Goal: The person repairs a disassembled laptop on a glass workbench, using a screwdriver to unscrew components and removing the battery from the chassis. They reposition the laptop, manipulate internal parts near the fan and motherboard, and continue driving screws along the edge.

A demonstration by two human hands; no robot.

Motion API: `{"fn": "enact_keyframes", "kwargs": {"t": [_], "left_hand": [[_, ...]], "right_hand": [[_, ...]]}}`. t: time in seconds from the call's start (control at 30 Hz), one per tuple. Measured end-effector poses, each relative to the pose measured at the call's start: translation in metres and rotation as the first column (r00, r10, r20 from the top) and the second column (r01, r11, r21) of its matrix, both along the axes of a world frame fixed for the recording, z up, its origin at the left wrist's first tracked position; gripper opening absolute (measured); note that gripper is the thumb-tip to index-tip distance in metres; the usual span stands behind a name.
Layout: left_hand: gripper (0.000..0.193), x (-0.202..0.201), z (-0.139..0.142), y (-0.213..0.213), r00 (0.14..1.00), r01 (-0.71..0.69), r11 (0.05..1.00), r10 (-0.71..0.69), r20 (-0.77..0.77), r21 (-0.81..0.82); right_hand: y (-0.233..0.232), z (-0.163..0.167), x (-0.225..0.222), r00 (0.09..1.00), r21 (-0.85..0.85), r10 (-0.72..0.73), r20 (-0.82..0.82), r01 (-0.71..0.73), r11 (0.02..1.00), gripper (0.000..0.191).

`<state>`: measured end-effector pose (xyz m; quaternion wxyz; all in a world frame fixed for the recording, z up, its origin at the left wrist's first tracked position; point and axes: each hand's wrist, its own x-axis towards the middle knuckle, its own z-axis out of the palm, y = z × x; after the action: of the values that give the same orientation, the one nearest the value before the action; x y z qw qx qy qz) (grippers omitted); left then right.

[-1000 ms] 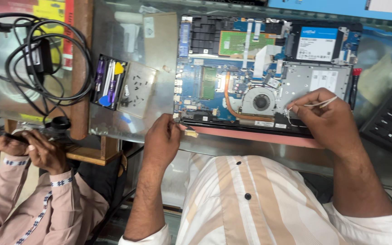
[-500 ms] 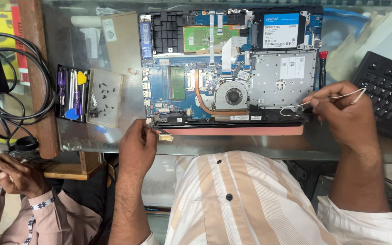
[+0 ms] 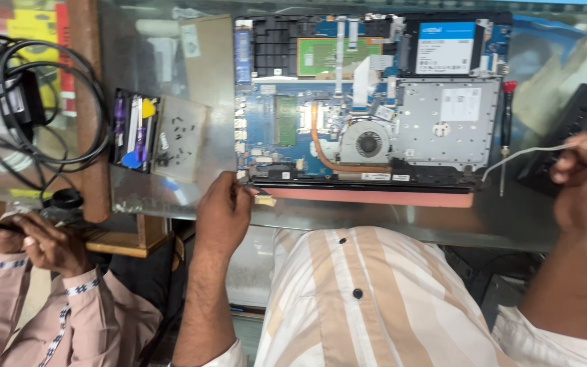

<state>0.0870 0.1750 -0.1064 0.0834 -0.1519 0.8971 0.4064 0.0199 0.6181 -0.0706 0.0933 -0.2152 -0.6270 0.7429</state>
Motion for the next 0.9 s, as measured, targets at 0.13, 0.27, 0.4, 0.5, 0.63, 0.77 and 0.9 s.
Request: {"fn": "enact_keyframes", "kwargs": {"t": [0.13,0.27,0.4,0.5,0.63,0.77,0.9], "left_hand": [[0.012,0.001,-0.001,-0.003,0.998,0.021,0.999,-0.023,-0.052,-0.046],[0.013,0.004,-0.003,-0.007,1.0,0.005,0.999,-0.006,-0.021,-0.054],[0.01,0.008,-0.008,-0.013,0.998,-0.003,0.998,0.0,-0.065,-0.056],[0.01,0.01,-0.011,-0.018,0.998,-0.029,1.0,0.029,-0.056,-0.005],[0.01,0.01,-0.015,-0.026,0.999,-0.044,0.998,0.045,-0.03,0.034],[0.01,0.007,-0.018,-0.034,0.998,-0.058,0.996,0.059,-0.009,0.064],[0.011,0.004,-0.019,-0.041,0.997,-0.059,0.995,0.063,-0.046,0.083]], "right_hand": [[0.006,-0.012,0.003,0.963,-0.212,0.217,-0.161,-0.249,0.945,0.009],[-0.009,-0.023,0.002,0.9,-0.316,0.326,-0.29,-0.412,0.855,0.018],[-0.034,-0.032,0.005,0.891,-0.071,0.43,-0.146,-0.443,0.894,0.013],[-0.054,-0.031,0.007,0.867,0.253,0.499,0.006,-0.484,0.838,0.015],[-0.075,-0.028,0.0,0.781,0.508,0.62,0.073,-0.564,0.651,0.016],[-0.083,-0.035,-0.008,0.813,0.373,0.565,0.141,-0.573,0.73,0.053],[-0.083,-0.047,-0.009,0.797,0.383,0.563,0.219,-0.601,0.701,0.058]]}}
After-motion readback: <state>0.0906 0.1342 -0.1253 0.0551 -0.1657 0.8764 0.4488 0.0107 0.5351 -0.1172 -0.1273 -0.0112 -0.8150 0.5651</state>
